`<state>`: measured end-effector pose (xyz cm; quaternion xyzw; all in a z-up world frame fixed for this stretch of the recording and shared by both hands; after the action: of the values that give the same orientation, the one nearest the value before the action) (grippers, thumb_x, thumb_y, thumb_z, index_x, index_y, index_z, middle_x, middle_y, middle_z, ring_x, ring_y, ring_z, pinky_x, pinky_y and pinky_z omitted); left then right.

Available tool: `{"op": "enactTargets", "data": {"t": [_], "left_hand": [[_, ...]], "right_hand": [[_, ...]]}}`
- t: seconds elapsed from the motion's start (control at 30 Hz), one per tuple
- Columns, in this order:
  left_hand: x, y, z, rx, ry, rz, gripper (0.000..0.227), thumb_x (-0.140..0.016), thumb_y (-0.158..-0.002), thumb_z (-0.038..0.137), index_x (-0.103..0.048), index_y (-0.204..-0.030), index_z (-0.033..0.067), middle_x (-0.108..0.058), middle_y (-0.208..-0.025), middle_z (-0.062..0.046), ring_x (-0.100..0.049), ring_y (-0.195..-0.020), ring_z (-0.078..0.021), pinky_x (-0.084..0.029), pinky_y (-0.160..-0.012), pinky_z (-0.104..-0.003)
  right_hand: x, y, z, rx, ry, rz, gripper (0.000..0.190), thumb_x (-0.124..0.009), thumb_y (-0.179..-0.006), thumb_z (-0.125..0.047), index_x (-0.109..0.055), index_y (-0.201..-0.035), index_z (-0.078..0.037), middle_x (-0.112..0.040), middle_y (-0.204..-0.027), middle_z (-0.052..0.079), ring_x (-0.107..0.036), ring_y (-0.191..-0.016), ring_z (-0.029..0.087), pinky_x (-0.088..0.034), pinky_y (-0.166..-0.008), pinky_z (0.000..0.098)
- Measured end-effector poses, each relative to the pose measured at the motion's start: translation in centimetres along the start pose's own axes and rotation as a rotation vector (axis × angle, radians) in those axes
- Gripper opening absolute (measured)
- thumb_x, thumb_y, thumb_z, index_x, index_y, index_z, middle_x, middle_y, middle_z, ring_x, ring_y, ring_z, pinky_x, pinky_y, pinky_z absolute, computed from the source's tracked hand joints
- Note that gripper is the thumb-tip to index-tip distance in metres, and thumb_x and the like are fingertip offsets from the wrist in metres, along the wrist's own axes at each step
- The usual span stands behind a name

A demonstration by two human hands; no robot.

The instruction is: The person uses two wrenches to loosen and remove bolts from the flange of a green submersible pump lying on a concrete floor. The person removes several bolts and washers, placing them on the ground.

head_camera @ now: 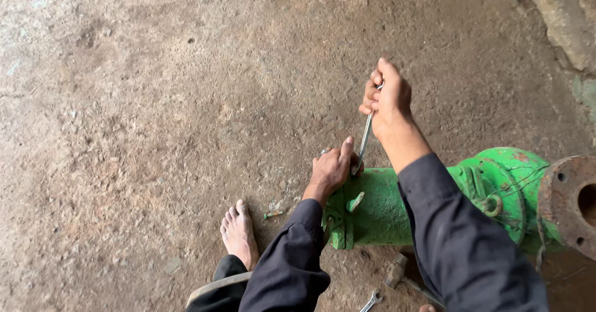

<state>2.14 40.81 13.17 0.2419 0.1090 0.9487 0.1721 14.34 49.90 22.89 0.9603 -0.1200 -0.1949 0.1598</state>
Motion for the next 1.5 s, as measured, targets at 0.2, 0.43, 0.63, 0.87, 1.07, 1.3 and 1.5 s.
{"op": "enactTargets", "data": {"t": [0.2, 0.43, 0.63, 0.87, 1.07, 1.3, 1.5], "left_hand": [[0.1, -0.2, -0.1, -0.002, -0.014, 0.027, 0.072, -0.02, -0.103, 0.054, -0.08, -0.082, 0.0219, -0.077, -0.097, -0.006, -0.061, -0.116, -0.0328, -0.03, -0.106, -0.059], [-0.9, -0.7, -0.9, 0.031, -0.057, 0.009, 0.071, -0.02, -0.104, 0.053, -0.079, -0.083, 0.0209, -0.077, -0.1, -0.01, -0.062, -0.118, -0.0327, -0.027, -0.108, -0.065], [-1.1, -0.8, -1.8, -0.007, -0.05, 0.057, 0.067, -0.021, -0.106, 0.053, -0.075, -0.086, 0.0192, -0.077, -0.097, -0.01, -0.069, -0.109, -0.0347, -0.03, -0.106, -0.066], [-0.9, -0.2, -1.5, 0.006, -0.022, 0.062, 0.067, -0.022, -0.105, 0.052, -0.077, -0.084, 0.0204, -0.077, -0.098, -0.008, -0.067, -0.108, -0.0341, -0.028, -0.105, -0.068], [-0.7, -0.5, -1.4, -0.035, -0.02, 0.083, 0.064, -0.022, -0.105, 0.05, -0.076, -0.085, 0.0206, -0.077, -0.099, -0.009, -0.067, -0.107, -0.0361, -0.03, -0.102, -0.07], [-0.6, -1.5, -0.8, -0.042, -0.212, 0.118, 0.057, -0.028, -0.106, 0.048, -0.071, -0.1, 0.0113, -0.073, -0.099, -0.022, -0.067, -0.101, -0.0443, -0.032, -0.1, -0.072], [0.1, -1.1, -0.4, 0.019, -0.236, 0.157, 0.067, -0.029, -0.107, 0.051, -0.076, -0.087, 0.0062, -0.073, -0.094, -0.025, -0.069, -0.098, -0.0442, -0.03, -0.108, -0.07]], "right_hand": [[0.4, -1.9, 0.1, 0.002, -0.09, -0.021, 0.042, -0.052, -0.098, -0.039, -0.035, -0.065, -0.02, -0.023, -0.049, -0.006, -0.016, -0.04, 0.01, -0.015, -0.041, 0.0313], [1.0, -1.8, 0.3, 0.021, -0.062, 0.05, 0.038, -0.054, -0.095, -0.035, -0.037, -0.065, -0.019, -0.028, -0.048, -0.004, -0.022, -0.039, 0.011, -0.017, -0.039, 0.0314], [0.6, -1.8, 1.3, 0.003, -0.106, -0.008, 0.039, -0.055, -0.096, -0.035, -0.037, -0.065, -0.019, -0.027, -0.049, -0.005, -0.021, -0.038, 0.01, -0.016, -0.04, 0.031], [0.3, -1.3, 1.2, 0.001, -0.097, -0.046, 0.039, -0.054, -0.095, -0.034, -0.036, -0.064, -0.019, -0.024, -0.048, -0.005, -0.018, -0.039, 0.011, -0.017, -0.04, 0.032], [-0.2, -0.7, 0.7, 0.014, -0.089, -0.078, 0.039, -0.052, -0.096, -0.035, -0.035, -0.065, -0.019, -0.024, -0.049, -0.005, -0.017, -0.04, 0.01, -0.016, -0.04, 0.0316], [-0.9, -0.1, 0.3, 0.053, -0.096, -0.126, 0.035, -0.049, -0.097, -0.033, -0.037, -0.067, -0.019, -0.022, -0.049, -0.006, -0.015, -0.04, 0.009, -0.014, -0.039, 0.0305], [-1.8, 3.1, -0.7, 0.078, -0.149, -0.152, 0.038, -0.049, -0.098, -0.033, -0.034, -0.067, -0.018, -0.021, -0.05, -0.005, -0.015, -0.042, 0.01, -0.013, -0.041, 0.0318]]}}
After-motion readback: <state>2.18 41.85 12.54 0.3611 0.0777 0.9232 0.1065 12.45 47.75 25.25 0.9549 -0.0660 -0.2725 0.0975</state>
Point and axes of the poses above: each hand's wrist, its own y-axis away from the middle knuckle, its own x-axis out of the back of the hand, z = x × y, the point moved 8 cm from there along -y, towards the middle knuckle
